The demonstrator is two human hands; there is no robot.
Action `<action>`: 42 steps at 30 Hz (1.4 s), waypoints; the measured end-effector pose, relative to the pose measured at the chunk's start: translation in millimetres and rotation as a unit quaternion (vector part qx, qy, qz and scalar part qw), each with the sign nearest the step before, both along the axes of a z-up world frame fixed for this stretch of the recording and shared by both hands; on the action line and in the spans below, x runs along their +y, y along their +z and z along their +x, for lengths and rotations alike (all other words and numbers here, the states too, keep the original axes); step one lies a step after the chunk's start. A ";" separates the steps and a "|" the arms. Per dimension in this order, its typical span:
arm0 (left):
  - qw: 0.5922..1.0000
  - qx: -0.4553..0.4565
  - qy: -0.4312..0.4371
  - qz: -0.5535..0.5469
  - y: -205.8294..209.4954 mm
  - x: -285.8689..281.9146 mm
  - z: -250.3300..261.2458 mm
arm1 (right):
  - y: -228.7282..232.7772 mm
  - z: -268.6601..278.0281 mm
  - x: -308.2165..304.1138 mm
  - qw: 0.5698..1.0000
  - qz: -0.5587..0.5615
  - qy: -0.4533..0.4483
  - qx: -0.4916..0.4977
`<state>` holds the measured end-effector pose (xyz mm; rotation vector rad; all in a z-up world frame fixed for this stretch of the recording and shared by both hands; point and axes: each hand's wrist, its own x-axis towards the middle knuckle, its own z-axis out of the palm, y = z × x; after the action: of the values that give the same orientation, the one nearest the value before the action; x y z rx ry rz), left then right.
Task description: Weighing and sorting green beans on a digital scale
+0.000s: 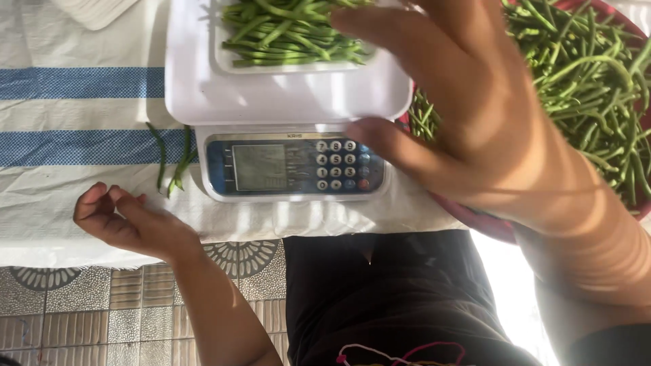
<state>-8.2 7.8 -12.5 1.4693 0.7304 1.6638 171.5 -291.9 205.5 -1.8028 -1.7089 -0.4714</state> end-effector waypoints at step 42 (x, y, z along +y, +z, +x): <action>0.958 0.002 -0.270 0.095 58.3 -179.5 25.6 | -140.8 -1.1 -267.1 0.918 -0.118 -0.346 0.155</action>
<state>17.4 -171.7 45.8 1.6250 0.1405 1.3284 170.4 -558.9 64.7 -2.4958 -0.9057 -0.2363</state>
